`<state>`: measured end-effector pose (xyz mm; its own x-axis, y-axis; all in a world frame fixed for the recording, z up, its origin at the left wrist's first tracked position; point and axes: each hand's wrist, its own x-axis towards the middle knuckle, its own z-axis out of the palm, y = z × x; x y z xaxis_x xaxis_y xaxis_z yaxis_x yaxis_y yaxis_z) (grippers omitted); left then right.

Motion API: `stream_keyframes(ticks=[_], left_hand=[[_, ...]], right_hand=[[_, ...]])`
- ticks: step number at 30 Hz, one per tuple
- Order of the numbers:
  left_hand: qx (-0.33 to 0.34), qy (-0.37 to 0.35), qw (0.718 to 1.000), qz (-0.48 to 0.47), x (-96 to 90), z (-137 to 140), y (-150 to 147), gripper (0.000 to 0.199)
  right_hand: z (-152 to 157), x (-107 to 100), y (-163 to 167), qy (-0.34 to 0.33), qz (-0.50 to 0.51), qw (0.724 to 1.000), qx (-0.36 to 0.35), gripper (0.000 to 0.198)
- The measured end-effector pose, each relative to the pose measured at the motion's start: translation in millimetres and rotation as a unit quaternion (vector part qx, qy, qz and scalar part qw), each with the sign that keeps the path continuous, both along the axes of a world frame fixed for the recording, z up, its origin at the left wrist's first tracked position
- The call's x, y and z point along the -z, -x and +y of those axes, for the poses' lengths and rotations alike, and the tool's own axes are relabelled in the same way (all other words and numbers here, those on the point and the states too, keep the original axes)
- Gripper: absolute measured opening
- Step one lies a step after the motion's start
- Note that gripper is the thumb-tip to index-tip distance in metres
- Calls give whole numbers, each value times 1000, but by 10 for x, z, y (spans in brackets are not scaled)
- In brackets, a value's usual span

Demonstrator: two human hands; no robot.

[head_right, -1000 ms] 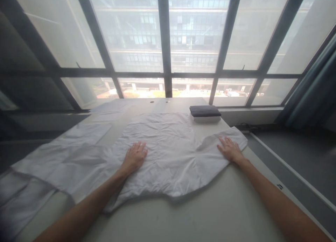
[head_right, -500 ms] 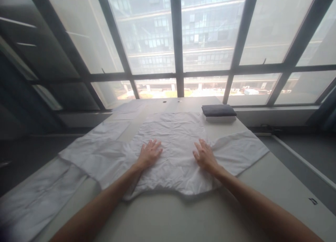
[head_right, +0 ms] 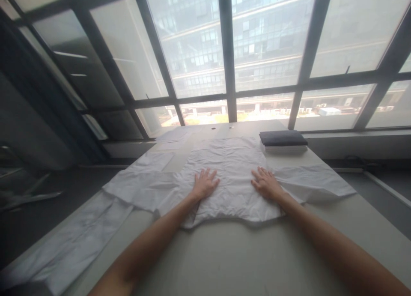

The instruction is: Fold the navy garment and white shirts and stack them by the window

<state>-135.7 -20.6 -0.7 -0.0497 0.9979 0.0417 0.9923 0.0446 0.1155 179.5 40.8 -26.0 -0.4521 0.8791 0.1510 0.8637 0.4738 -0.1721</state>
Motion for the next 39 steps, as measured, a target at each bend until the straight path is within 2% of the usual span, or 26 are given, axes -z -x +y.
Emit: stream_keyframes(ticks=[3, 5, 6, 9, 12, 17, 20, 24, 26, 28, 30, 32, 33, 34, 35, 36, 39], left_hand=[[23, -43, 998, -24, -66, 8, 25, 54], [60, -86, 994, -41, -109, -122, 70, 45], [81, -104, 990, -46, -126, -223, 98, 40], [131, -132, 981, -48, -150, -593, 176, 32], [156, -121, 978, -65, -120, -896, 223, 29], [182, -110, 962, -174, -79, -1030, 223, 15], [204, -116, 929, -285, -202, -1047, 188, 12], [260, -111, 885, -370, -463, -1177, 169, 9], [308, -82, 866, -385, -563, -1273, 187, 17], [353, -16, 839, -414, -635, -1363, 211, 36], [378, 102, 800, -454, -699, -1429, 224, 55], [386, 226, 758, -474, -768, -1448, 215, 59], [385, 265, 745, -475, -802, -1433, 201, 57], [380, 279, 743, -475, -830, -1399, 179, 53], [371, 265, 754, -474, -847, -1344, 150, 50], [355, 224, 777, -469, -849, -1271, 115, 45], [284, 23, 876, -390, -731, -981, -29, 31]], right_hand=[[-64, -86, 26, -60, 49, 997, -4, 52], [-227, -147, 70, -88, 103, 991, -19, 43], [-332, -176, 103, -82, 132, 988, -27, 38], [-664, -247, 235, 7, 183, 982, -43, 33], [-890, -284, 357, 91, 193, 975, -57, 24], [-955, -292, 410, 169, 278, 944, -62, 9], [-959, -338, 354, 173, 368, 910, -81, 17], [-1118, -542, 171, 198, 413, 870, -181, 18], [-1268, -688, 54, 243, 374, 862, -240, 15], [-1421, -814, -43, 300, 306, 857, -287, 15], [-1525, -876, -86, 340, 245, 852, -313, 17], [-1542, -861, -52, 348, 231, 855, -306, 19], [-1513, -829, -6, 336, 244, 863, -289, 20], [-1462, -788, 60, 309, 268, 873, -264, 21], [-1392, -742, 141, 268, 295, 887, -234, 22], [-1309, -694, 236, 216, 320, 900, -202, 22], [-1056, -552, 557, 61, 343, 929, -122, 22]])
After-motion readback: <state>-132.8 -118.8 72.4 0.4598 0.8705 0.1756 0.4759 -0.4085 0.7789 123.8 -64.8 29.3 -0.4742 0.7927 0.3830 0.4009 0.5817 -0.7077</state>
